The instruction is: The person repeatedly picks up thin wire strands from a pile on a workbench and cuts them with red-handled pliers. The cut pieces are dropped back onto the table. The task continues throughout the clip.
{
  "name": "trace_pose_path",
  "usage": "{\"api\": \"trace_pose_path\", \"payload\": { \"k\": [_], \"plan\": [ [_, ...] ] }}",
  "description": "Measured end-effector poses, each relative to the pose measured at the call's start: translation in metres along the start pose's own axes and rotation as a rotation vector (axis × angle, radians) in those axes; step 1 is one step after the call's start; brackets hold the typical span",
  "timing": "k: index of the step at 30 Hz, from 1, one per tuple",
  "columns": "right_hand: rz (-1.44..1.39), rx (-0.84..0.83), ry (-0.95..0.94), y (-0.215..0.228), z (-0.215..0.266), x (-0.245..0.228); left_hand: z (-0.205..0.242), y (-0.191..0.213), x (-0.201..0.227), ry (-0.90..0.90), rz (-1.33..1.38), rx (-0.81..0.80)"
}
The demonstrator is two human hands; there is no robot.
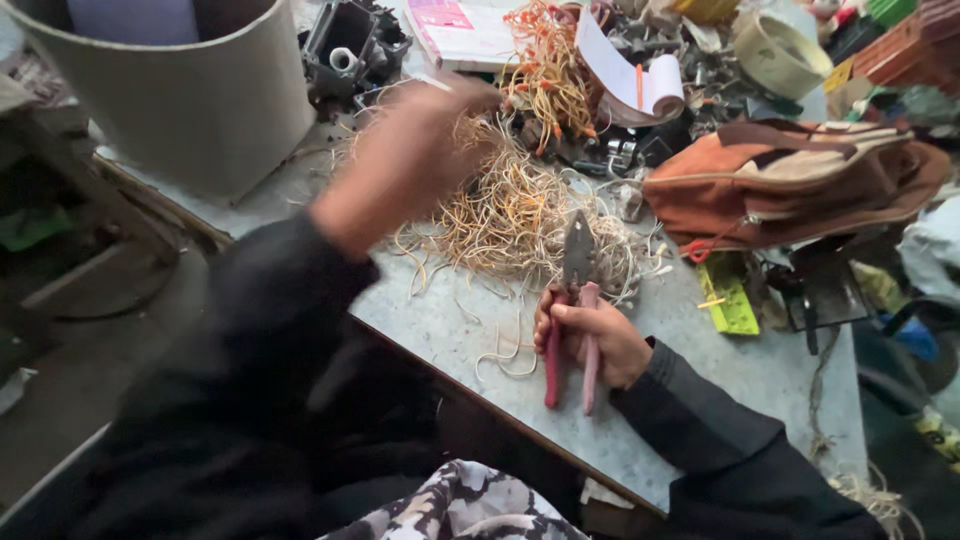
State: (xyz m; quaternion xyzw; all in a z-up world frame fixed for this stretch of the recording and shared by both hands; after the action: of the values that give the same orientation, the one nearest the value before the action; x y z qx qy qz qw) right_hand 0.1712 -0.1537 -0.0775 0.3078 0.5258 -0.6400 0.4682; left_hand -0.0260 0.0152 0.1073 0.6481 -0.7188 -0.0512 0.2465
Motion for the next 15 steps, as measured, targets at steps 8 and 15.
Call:
{"api": "trace_pose_path", "payload": {
  "k": [8, 15],
  "plan": [
    [-0.087, 0.026, 0.157, -0.003, 0.007, -0.013, 0.003, -0.206, 0.006, 0.417, 0.654, -0.524],
    [-0.120, 0.054, 0.129, 0.002, 0.007, -0.008, 0.035, -0.219, -0.001, 0.546, 1.073, -0.494]
  ]
}}
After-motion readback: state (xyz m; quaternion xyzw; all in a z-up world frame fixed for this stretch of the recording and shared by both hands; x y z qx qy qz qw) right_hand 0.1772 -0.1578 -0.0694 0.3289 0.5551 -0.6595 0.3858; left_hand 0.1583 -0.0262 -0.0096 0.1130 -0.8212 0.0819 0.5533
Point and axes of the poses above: each hand's wrist, its own z-axis away from the middle knuckle, its own y-axis out of the back of the hand, x = y × z, the point moved 9 cm from there along -z, towards the middle knuckle, and after that the axes turned 4 degrees about z, right-handed, at the moved point
